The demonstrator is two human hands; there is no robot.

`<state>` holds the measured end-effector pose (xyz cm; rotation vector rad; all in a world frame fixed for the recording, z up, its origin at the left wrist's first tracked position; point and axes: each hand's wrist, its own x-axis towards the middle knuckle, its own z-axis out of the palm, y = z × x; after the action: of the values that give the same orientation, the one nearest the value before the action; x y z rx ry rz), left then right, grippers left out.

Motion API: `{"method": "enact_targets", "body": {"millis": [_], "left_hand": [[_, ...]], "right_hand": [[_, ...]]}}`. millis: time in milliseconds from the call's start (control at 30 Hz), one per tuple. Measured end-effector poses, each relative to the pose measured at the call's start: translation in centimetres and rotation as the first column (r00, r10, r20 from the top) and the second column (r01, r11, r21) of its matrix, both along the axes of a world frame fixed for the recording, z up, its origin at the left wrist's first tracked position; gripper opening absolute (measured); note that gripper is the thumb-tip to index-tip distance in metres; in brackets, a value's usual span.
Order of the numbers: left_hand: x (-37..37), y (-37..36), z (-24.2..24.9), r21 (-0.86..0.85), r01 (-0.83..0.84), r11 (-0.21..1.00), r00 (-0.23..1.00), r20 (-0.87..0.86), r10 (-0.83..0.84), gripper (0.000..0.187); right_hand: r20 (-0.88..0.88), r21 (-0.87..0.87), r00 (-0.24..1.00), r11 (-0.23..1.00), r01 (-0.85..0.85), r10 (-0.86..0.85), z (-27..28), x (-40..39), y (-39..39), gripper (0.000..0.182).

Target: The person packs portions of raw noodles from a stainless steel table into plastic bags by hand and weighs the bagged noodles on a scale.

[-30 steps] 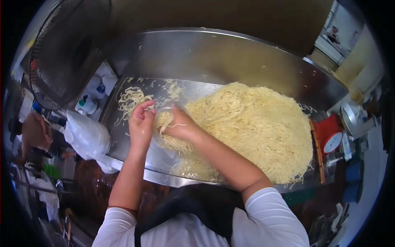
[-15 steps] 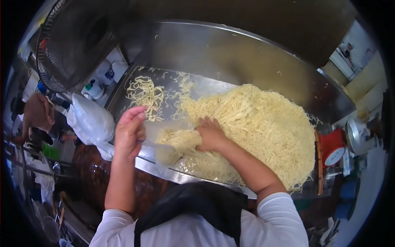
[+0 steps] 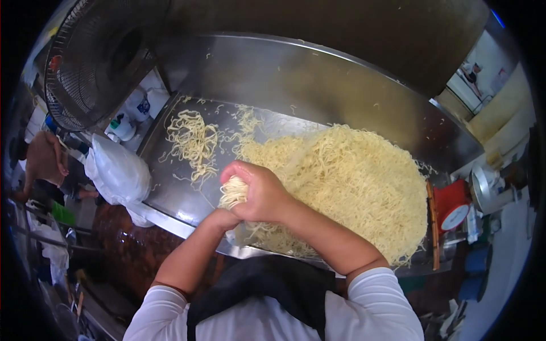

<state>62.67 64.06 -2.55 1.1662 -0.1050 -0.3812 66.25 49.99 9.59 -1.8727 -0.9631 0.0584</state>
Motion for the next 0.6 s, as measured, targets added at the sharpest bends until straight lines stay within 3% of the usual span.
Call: {"method": "enact_targets", "body": {"millis": [100, 133, 233, 300, 367, 433, 600], "left_hand": [[-0.6, -1.8, 1.4, -0.158, -0.188, 0.969, 0.970, -0.185, 0.158, 0.069], [-0.6, -1.5, 2.7, -0.166, -0.211, 0.963, 0.968, -0.171, 0.183, 0.066], [-0.6, 1.7, 4.2, -0.248, -0.292, 0.924, 0.956, -0.075, 0.282, 0.051], [-0.4, 3.4, 4.7, -0.396, -0.348, 0.850, 0.937, -0.111, 0.332, 0.064], [-0.7, 4.8, 5.7, -0.438, -0.354, 0.827, 0.933, -0.097, 0.348, 0.065], [-0.9, 4.2, 8.7, -0.470, -0.266, 0.841, 0.950, 0.021, 0.312, 0.063], [-0.7, 3.7, 10.4, -0.419, -0.244, 0.875, 0.961, 0.017, 0.276, 0.066]], "right_hand": [[0.055, -0.017, 0.997, 0.998, 0.055, -0.054, -0.3, 1.5, -1.3, 0.042], [0.053, -0.021, 0.995, 0.996, 0.091, -0.089, -0.5, 1.9, -2.2, 0.045], [-0.356, -0.135, 0.933, 0.991, 0.007, -0.055, -3.5, 3.3, -6.5, 0.056], [-0.271, -0.425, 0.955, 0.905, -0.009, -0.118, -4.1, 3.0, -9.5, 0.056], [-0.164, -0.568, 0.949, 0.812, 0.133, -0.270, -4.2, 2.0, -12.1, 0.044], [-0.182, -0.470, 0.866, 0.815, 0.340, -0.466, -4.8, 1.3, -15.2, 0.026], [-0.065, -0.406, 0.787, 0.737, 0.540, -0.613, -6.0, 1.8, -23.1, 0.021]]}}
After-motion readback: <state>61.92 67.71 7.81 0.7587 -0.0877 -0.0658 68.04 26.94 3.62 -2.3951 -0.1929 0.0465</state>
